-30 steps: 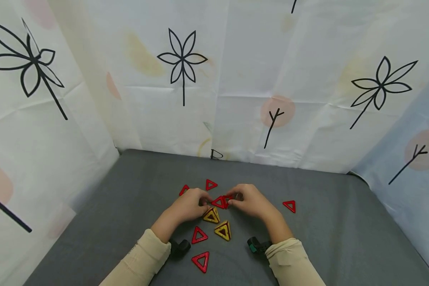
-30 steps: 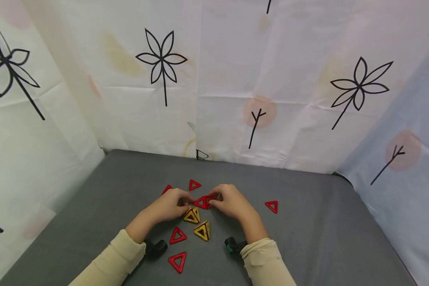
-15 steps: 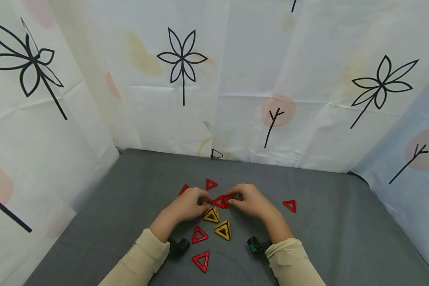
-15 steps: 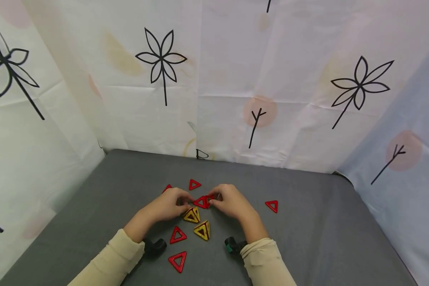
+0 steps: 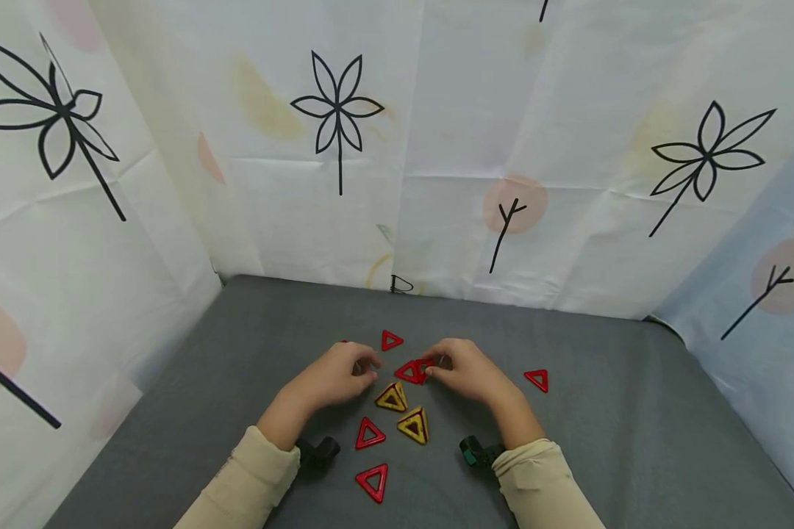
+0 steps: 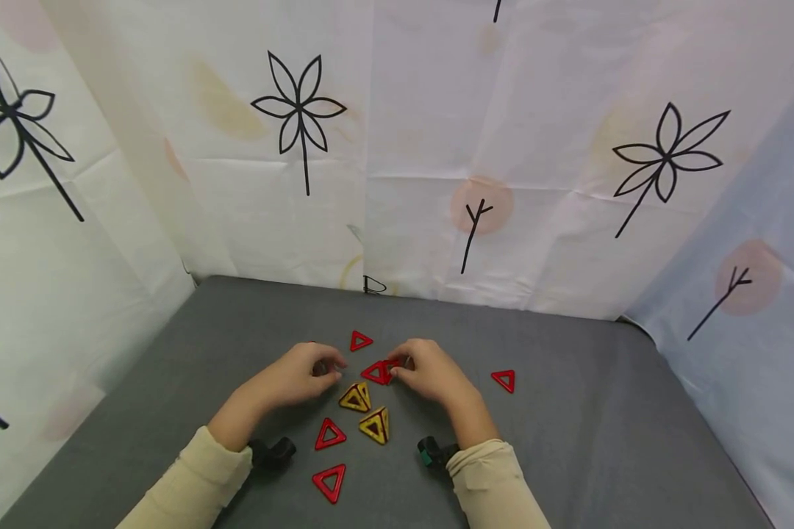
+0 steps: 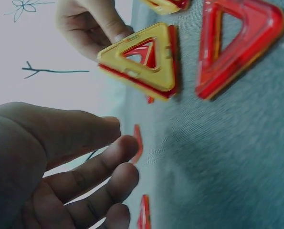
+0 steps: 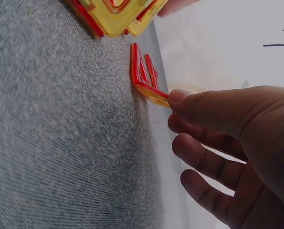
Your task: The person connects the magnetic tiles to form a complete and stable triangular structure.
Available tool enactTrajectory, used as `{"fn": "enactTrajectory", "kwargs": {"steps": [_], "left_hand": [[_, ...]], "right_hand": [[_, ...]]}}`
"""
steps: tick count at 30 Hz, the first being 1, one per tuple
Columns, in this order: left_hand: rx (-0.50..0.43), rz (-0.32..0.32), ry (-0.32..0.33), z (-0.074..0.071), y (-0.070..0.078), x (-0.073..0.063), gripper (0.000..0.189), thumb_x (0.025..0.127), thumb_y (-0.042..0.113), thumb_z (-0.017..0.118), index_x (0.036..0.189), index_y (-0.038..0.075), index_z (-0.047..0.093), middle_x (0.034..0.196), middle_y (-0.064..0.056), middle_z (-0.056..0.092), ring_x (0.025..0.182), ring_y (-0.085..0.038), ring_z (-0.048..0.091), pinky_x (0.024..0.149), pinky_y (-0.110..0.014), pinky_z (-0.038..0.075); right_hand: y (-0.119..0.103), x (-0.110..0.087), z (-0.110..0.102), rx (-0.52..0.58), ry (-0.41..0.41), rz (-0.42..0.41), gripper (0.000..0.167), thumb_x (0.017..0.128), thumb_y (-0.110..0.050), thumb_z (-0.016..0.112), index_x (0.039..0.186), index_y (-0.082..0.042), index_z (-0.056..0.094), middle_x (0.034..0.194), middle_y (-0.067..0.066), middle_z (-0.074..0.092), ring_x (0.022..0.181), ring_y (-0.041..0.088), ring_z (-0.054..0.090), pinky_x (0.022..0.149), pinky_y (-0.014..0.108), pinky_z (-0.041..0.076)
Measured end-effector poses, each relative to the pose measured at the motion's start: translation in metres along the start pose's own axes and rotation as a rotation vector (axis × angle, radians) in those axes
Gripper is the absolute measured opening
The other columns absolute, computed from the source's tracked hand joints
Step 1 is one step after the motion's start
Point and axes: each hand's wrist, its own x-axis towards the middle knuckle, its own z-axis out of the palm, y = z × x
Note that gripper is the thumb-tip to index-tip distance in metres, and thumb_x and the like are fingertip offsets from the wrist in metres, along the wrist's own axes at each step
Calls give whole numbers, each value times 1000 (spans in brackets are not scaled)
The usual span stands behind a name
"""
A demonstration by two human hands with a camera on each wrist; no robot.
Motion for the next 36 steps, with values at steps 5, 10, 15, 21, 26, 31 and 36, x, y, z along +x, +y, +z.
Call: {"fn": "enactTrajectory", "kwargs": {"steps": [5, 10, 15, 21, 26, 31, 36], "left_hand": [[6, 15, -117, -7, 1, -6, 6, 97, 5, 72, 100, 8, 76, 90, 2, 69, 81, -14, 62, 73, -34, 54], [-49, -9, -244, -9, 7, -13, 5, 92, 6, 77, 95, 9, 75, 86, 2, 68, 77, -16, 62, 70, -35, 52], [-65, -25, -311, -9, 9, -14, 10, 86, 9, 85, 86, 12, 75, 80, 1, 69, 71, -15, 62, 65, -33, 52], [-83, -99, -352, -6, 10, -15, 30, 76, 23, 97, 87, 11, 72, 76, -3, 66, 67, -14, 58, 62, -32, 48], [-45, -150, -361, -2, 14, -16, 39, 67, 26, 103, 84, 12, 70, 72, 0, 61, 64, -14, 53, 58, -32, 43], [-11, -156, -349, 2, 17, -16, 37, 66, 16, 102, 80, 11, 68, 71, 1, 59, 63, -14, 51, 57, -32, 42], [-15, -131, -340, -1, 16, -18, 33, 68, 4, 96, 85, 10, 67, 75, -1, 59, 67, -16, 52, 59, -33, 44]], "right_hand": [[2, -1, -2, -12, -1, 22, 20, 100, -11, 74, 119, -5, 78, 113, 8, 76, 91, 14, 66, 76, 28, 54], [4, 0, -4, -1, 3, 44, 19, 100, -12, 74, 118, -6, 79, 112, 7, 75, 91, 13, 65, 75, 28, 53], [6, -1, -6, -1, 7, 54, 20, 100, -12, 74, 118, -6, 79, 111, 7, 75, 89, 12, 64, 74, 28, 53], [8, -1, -7, -9, 14, 46, 21, 100, -12, 74, 119, -5, 78, 111, 8, 75, 87, 11, 63, 71, 27, 51], [7, -2, -7, -6, 13, 52, 21, 100, -12, 74, 119, -5, 78, 111, 8, 75, 87, 12, 63, 71, 28, 51], [6, -2, -8, -9, 14, 63, 20, 100, -12, 75, 118, -5, 78, 110, 7, 75, 87, 11, 63, 72, 28, 52], [5, -3, -8, -4, 9, 61, 21, 100, -12, 74, 118, -4, 78, 110, 7, 75, 88, 12, 63, 72, 28, 52]]}}
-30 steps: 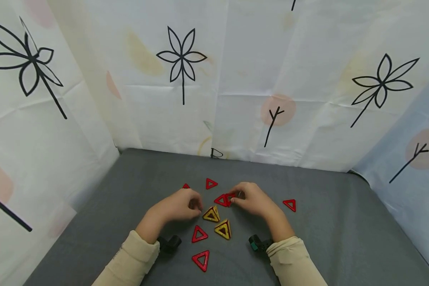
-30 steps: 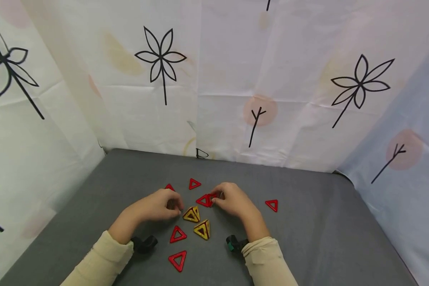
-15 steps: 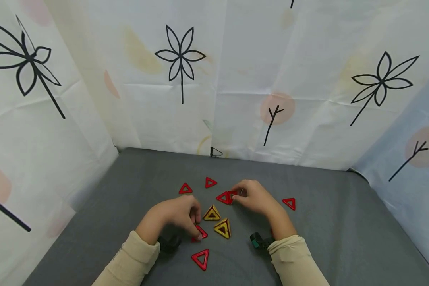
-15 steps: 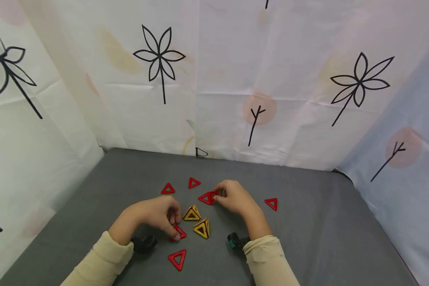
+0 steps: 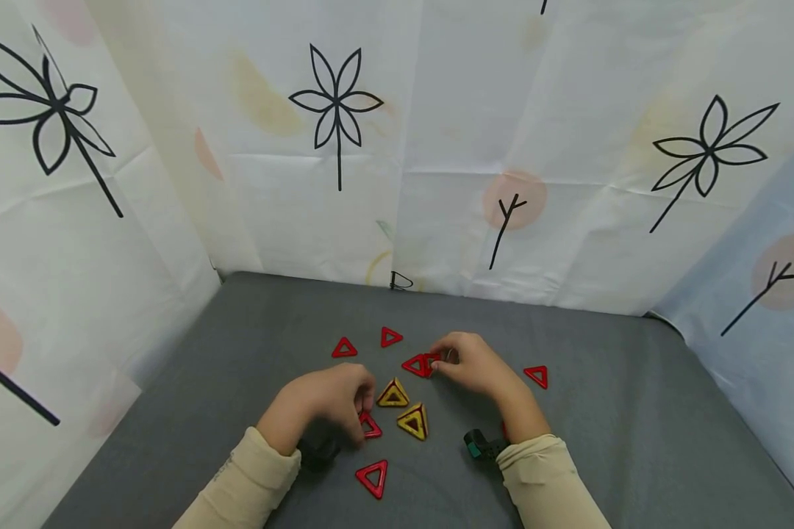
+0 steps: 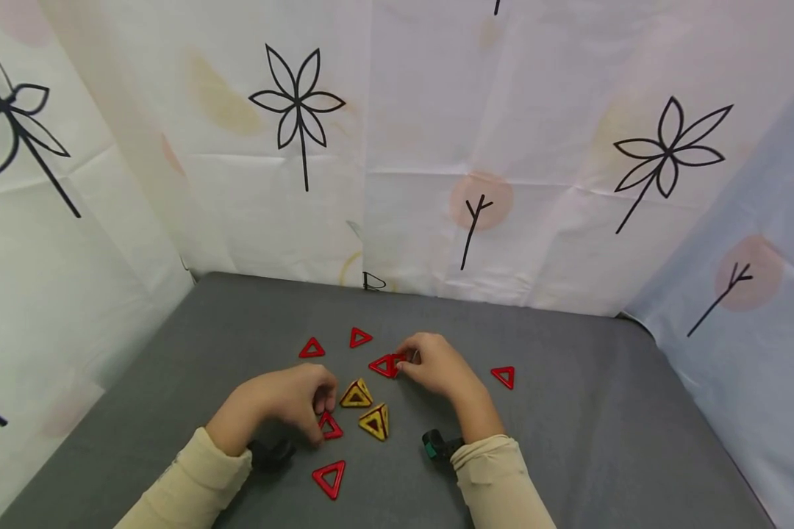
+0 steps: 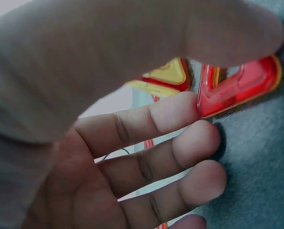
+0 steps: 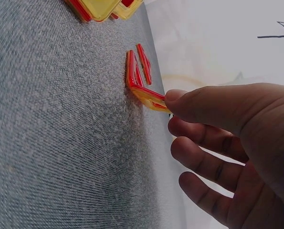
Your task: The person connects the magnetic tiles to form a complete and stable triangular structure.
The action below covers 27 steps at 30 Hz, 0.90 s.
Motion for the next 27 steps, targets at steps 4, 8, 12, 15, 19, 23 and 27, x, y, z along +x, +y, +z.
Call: {"fn": "enactTrajectory", "kwargs": {"steps": [4, 8, 12, 15, 19, 23, 27], "left_hand": [[9, 34, 26, -6, -3, -4, 32, 70, 1, 91, 89, 12, 68, 80, -4, 61, 70, -18, 55, 61, -35, 47], [15, 35, 69, -14, -8, -6, 31, 74, 0, 88, 94, 11, 67, 80, -6, 62, 70, -18, 56, 61, -35, 48], [20, 34, 139, -19, -13, -5, 32, 79, 0, 86, 102, 9, 65, 82, -6, 61, 71, -17, 56, 64, -34, 48], [25, 43, 208, -19, -16, -1, 32, 82, 2, 85, 105, 9, 65, 82, -5, 61, 71, -18, 56, 65, -35, 48], [34, 44, 309, -15, -21, 8, 32, 83, 5, 86, 107, 12, 66, 81, -3, 62, 68, -18, 56, 63, -35, 47], [51, 18, 420, -8, -24, 19, 34, 84, 13, 90, 110, 17, 68, 86, 1, 64, 71, -15, 57, 64, -35, 47], [54, 0, 515, -2, -23, 25, 36, 85, 17, 91, 113, 20, 69, 91, 4, 67, 72, -13, 58, 66, -34, 48]], "right_hand": [[0, 0, 0, 6, 0, 4, 21, 100, -12, 74, 119, -5, 78, 110, 7, 75, 88, 12, 63, 73, 28, 52], [1, 1, 1, 11, -4, 1, 20, 100, -11, 74, 119, -5, 78, 111, 8, 75, 88, 12, 64, 72, 28, 52], [2, 2, 1, 18, -16, -6, 20, 100, -12, 74, 119, -5, 78, 109, 7, 76, 88, 11, 65, 73, 28, 53], [2, 2, 2, 24, -23, -6, 21, 100, -13, 74, 119, -4, 77, 106, 5, 75, 88, 10, 65, 75, 28, 53], [2, 3, 2, 35, -23, -13, 20, 100, -13, 74, 118, -4, 78, 104, 4, 75, 88, 10, 65, 76, 29, 54], [1, 3, 3, 47, -22, -21, 20, 100, -12, 74, 118, -4, 78, 104, 4, 75, 88, 10, 65, 76, 29, 54], [1, 3, 4, 46, -25, -26, 20, 100, -11, 73, 118, -4, 78, 105, 5, 75, 88, 10, 65, 78, 29, 54]]}}
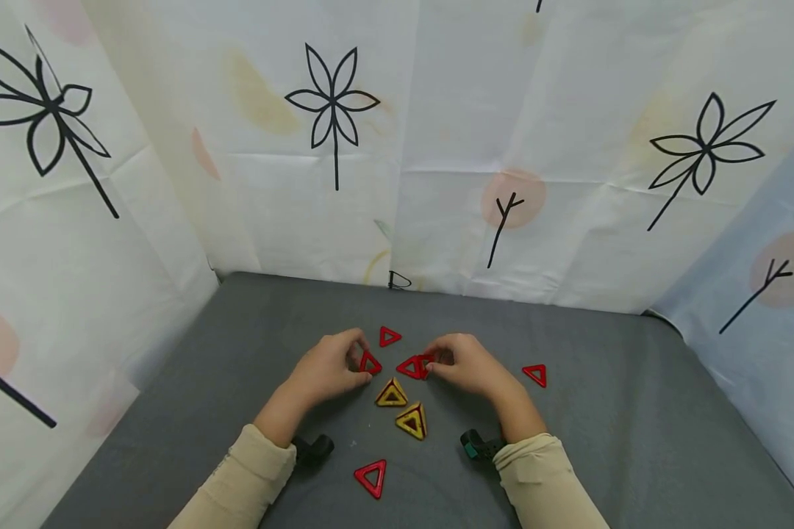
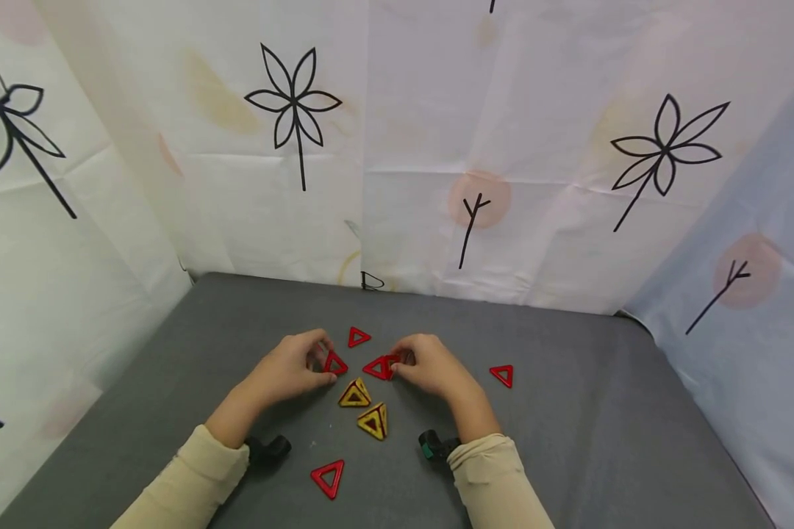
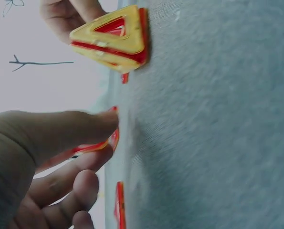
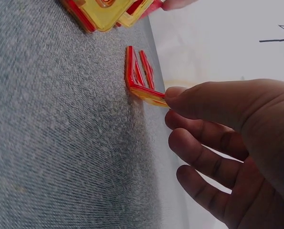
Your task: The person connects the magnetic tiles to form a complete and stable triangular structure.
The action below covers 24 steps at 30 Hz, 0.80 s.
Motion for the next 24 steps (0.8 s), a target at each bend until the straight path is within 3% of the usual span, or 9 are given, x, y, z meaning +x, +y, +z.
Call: {"fn": "enactTrajectory", "kwargs": {"steps": [6, 24], "left_hand": [[-21, 9, 79, 5, 3, 0, 38, 86, 14, 90, 117, 15, 69, 89, 3, 68, 69, -13, 57, 67, -35, 49], [-38, 17, 178, 12, 5, 0, 29, 89, 10, 86, 113, 12, 71, 78, 4, 68, 59, -12, 56, 61, -33, 48]], "right_hand": [[-3, 1, 3, 8, 2, -7, 21, 100, -11, 73, 120, -3, 77, 107, 6, 76, 90, 11, 65, 79, 29, 55], [-10, 7, 20, 13, 47, -56, 22, 100, -11, 74, 121, -6, 78, 112, 7, 77, 88, 10, 65, 75, 28, 54]]}}
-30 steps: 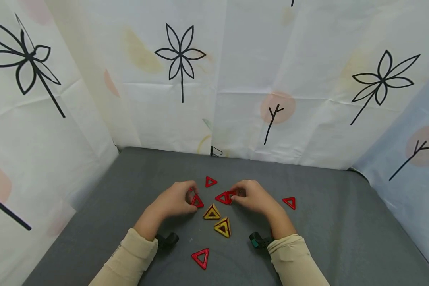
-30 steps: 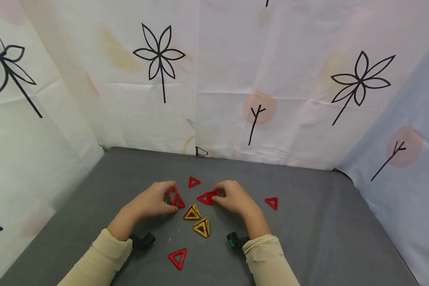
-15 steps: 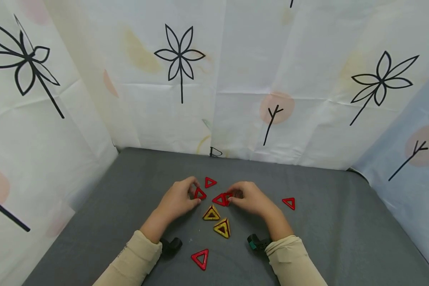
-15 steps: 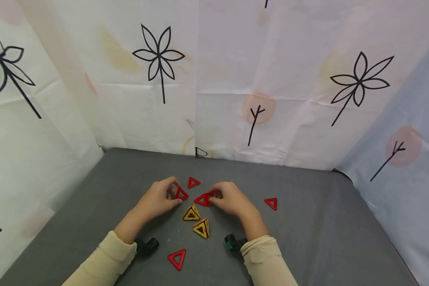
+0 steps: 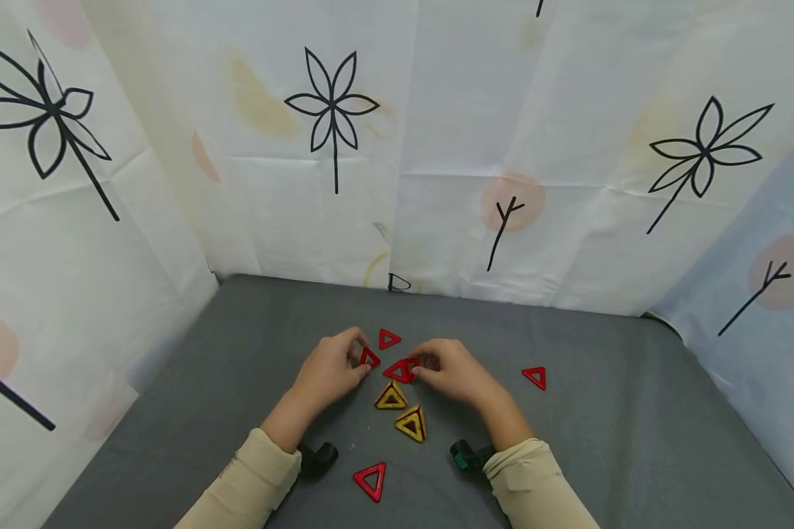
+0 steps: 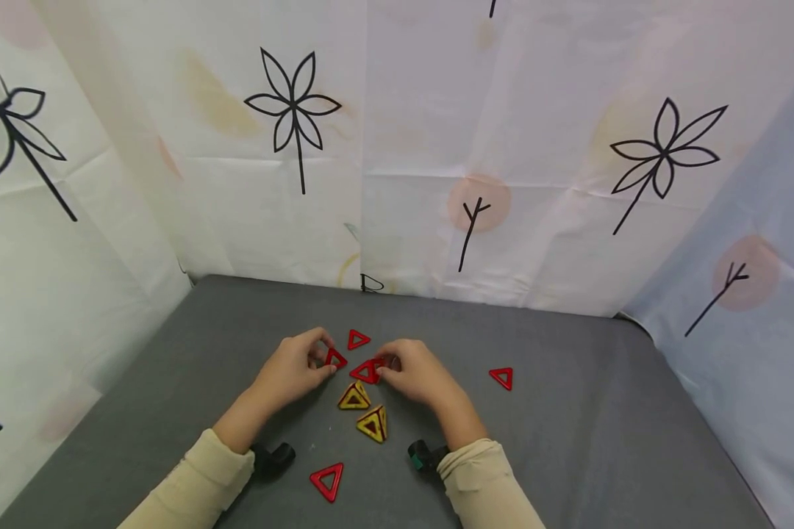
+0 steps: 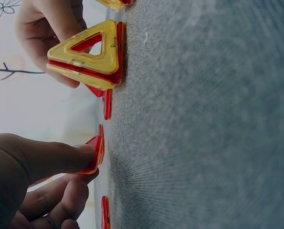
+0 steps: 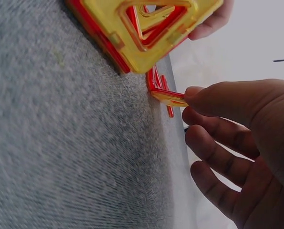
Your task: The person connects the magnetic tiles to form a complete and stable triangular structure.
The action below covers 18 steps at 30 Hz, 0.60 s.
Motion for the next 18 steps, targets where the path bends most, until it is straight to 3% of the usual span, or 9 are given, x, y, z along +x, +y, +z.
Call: {"fn": "enactTrajectory", "kwargs": {"steps": [18], "left_hand": [[8, 23, 42, 7, 5, -1, 27, 88, 10, 87, 108, 16, 70, 87, -1, 77, 71, -8, 66, 63, -33, 53]], "right_hand": [[-6, 1, 5, 46, -4, -19, 21, 102, -10, 71, 122, -7, 77, 112, 7, 75, 87, 14, 67, 70, 25, 53]]}}
